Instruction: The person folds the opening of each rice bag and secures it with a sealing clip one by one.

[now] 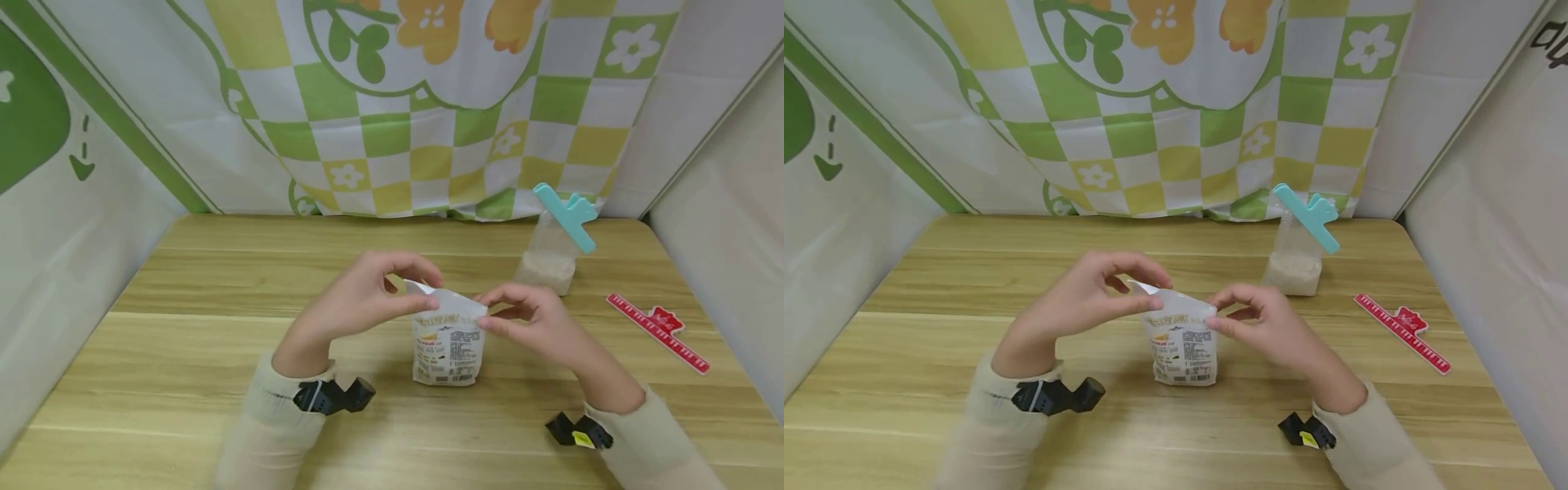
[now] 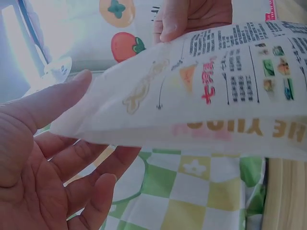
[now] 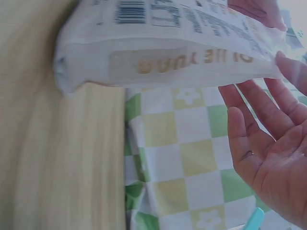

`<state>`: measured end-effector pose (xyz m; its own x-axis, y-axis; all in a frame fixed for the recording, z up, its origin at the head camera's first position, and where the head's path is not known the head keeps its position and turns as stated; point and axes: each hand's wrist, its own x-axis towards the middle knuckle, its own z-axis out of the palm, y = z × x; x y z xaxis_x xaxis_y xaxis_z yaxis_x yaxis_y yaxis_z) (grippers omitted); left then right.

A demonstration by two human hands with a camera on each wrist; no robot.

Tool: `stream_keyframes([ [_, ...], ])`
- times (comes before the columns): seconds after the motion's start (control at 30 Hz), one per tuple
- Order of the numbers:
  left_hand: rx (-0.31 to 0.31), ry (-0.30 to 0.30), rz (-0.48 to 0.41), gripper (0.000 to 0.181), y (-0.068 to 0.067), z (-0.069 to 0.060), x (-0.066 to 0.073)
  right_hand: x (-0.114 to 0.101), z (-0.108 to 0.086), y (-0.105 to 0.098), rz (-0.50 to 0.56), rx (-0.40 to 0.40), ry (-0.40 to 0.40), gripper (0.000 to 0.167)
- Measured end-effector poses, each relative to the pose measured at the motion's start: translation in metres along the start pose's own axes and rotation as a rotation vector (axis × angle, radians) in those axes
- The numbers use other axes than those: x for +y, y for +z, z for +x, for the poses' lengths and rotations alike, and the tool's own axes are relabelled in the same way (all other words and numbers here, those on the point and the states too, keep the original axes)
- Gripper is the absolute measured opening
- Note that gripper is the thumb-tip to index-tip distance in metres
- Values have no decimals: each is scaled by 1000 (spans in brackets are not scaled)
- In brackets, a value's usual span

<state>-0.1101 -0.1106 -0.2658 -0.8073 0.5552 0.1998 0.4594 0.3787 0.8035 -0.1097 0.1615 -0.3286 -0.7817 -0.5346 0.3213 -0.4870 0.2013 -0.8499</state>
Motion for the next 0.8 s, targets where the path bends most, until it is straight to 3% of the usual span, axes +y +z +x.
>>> stream_keyframes([
  [0.2, 21, 24, -3, 10, 1, 8, 0, -5, 9, -1, -28, -9, -17, 6],
  [0.43, 17, 28, -18, 5, 1, 15, -5, -7, 18, -5, -38, -62, -74, 12],
  [0.8, 13, 30, -50, 7, 5, 18, -6, -14, 23, -10, -61, -114, -14, 11],
])
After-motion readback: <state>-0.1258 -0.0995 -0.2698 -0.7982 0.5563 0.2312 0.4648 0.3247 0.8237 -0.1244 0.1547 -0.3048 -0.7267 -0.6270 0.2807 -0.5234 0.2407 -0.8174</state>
